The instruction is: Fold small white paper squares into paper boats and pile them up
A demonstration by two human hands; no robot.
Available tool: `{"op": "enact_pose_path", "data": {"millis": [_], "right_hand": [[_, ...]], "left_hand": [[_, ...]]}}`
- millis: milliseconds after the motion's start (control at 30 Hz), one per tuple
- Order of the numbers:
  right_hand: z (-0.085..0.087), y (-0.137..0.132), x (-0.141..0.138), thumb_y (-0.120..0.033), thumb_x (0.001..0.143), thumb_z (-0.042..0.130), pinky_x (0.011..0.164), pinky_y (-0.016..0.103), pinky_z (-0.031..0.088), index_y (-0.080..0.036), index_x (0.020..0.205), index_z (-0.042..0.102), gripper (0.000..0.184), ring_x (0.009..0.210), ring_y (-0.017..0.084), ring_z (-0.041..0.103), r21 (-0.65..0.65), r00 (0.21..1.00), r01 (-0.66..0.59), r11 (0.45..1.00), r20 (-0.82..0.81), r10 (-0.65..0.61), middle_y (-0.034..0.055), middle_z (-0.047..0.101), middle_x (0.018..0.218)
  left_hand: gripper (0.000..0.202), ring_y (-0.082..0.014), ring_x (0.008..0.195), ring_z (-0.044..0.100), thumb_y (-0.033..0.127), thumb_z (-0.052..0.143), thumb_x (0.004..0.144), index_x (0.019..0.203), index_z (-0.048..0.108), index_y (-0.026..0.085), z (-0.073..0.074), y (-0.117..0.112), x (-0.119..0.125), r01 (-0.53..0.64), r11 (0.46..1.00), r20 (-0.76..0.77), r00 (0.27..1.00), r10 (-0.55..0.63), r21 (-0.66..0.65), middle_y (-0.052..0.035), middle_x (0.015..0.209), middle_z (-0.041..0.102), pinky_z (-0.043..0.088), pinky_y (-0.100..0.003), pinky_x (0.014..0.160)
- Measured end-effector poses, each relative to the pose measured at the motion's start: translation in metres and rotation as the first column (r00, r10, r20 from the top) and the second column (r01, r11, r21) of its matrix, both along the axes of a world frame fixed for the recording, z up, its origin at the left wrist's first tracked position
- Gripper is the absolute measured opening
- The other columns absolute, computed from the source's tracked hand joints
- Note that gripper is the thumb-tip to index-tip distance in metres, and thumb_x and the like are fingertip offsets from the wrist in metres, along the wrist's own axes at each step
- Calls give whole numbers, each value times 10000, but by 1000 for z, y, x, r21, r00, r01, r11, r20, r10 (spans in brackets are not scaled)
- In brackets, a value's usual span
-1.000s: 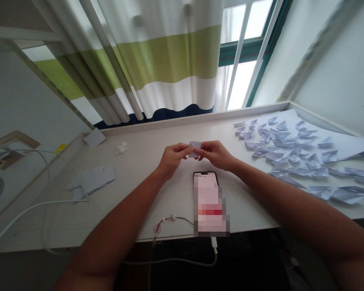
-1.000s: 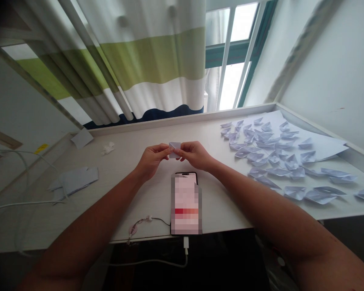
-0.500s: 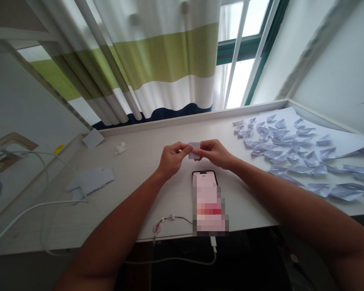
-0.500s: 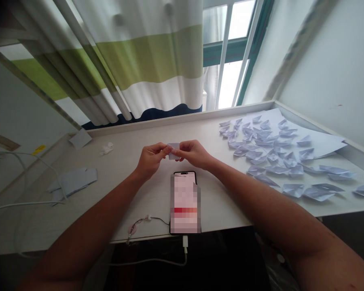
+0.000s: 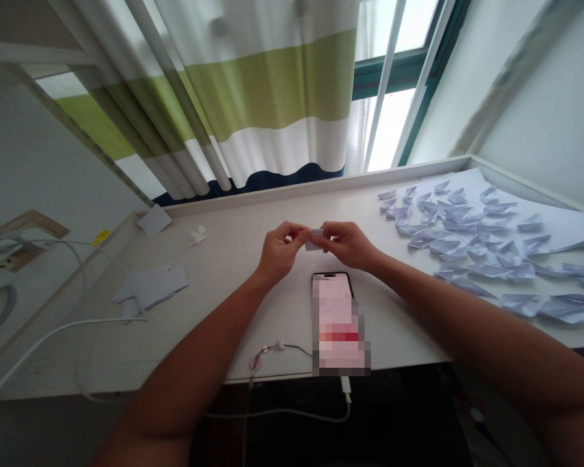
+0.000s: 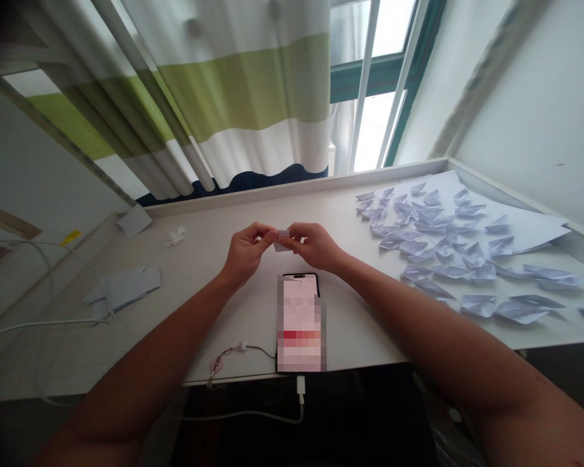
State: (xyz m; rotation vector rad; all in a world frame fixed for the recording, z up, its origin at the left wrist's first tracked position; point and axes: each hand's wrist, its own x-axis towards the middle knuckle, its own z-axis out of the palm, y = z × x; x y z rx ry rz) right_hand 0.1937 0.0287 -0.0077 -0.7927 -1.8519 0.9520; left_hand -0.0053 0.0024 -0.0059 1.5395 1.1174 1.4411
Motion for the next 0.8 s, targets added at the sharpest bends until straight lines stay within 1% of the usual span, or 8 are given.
{"op": "enact_pose_path", "data": {"millis": [67, 133, 267, 367, 467, 567, 667, 800], "right_hand": [[0, 1, 3, -788, 916, 741, 559, 312, 346, -219, 771, 766, 589, 537, 127, 424, 86, 994, 71, 994, 71, -78, -48, 500, 541], [1, 1, 6, -738, 983, 694, 560, 314, 337, -223, 919, 845, 541, 520, 126, 409, 133, 987, 99, 986, 113, -115, -55, 495, 524], [-1, 1, 8, -646, 1019, 685, 605, 315, 462, -223, 1063, 868, 463, 567, 153, 609, 103, 996, 57, 993, 62, -64, -5, 690, 628], [-5, 2, 7, -547, 1009, 713, 611, 325, 521, -228, 1151, 864, 380, 578, 161, 661, 47, 999, 33, 998, 19, -34, 15, 748, 709], [-6, 5, 7, -465, 996, 729, 579, 331, 552, -236, 1154, 867, 311, 554, 144, 655, 37, 1000, -16, 999, 9, 16, 30, 766, 837], [-4, 8, 11, -418, 1004, 724, 634, 343, 598, -253, 1127, 879, 257, 680, 163, 731, 138, 997, -77, 987, 27, 74, 55, 748, 982], [-3, 10, 15, -392, 1031, 707, 685, 351, 615, -270, 1145, 884, 244, 757, 173, 744, 206, 994, -102, 973, 65, 90, 49, 715, 965], [-3, 10, 16, -406, 1042, 713, 718, 373, 627, -273, 1159, 886, 247, 780, 182, 740, 215, 991, -116, 970, 94, 97, 51, 702, 953]], "left_hand": [[361, -129, 626, 577, 545, 922, 814, 897, 855, 200, 1, -1, 0, 16, 999, 2, 1000, -16, -37, -10, 687, 719, 470, -288, 622], [385, -128, 584, 604, 549, 920, 816, 954, 864, 194, 2, -3, 0, 77, 993, 48, 996, -72, -93, -19, 699, 743, 487, -290, 590], [368, -195, 790, 781, 512, 915, 829, 969, 858, 177, 7, -6, 2, 142, 984, 162, 979, -123, -107, -85, 925, 840, 614, -333, 733], [369, -208, 820, 802, 443, 973, 759, 977, 851, 171, 7, -5, 1, 131, 981, 231, 968, -95, -146, -80, 903, 844, 635, -353, 789], [414, -199, 786, 798, 398, 1029, 666, 952, 840, 165, 5, -2, 0, 137, 971, 286, 955, -78, -194, -68, 859, 842, 636, -359, 811], [413, -186, 774, 792, 384, 1043, 635, 914, 831, 165, 6, -1, -1, 159, 958, 316, 945, -78, -238, -60, 825, 835, 625, -341, 809], [389, -185, 784, 793, 359, 1035, 644, 913, 830, 167, 8, -2, -2, 184, 942, 319, 943, -90, -279, -61, 838, 835, 612, -324, 794], [322, -188, 794, 792, 312, 989, 678, 921, 840, 162, 8, -1, -5, 222, 923, 348, 932, -105, -315, -71, 862, 833, 608, -322, 788]]}}
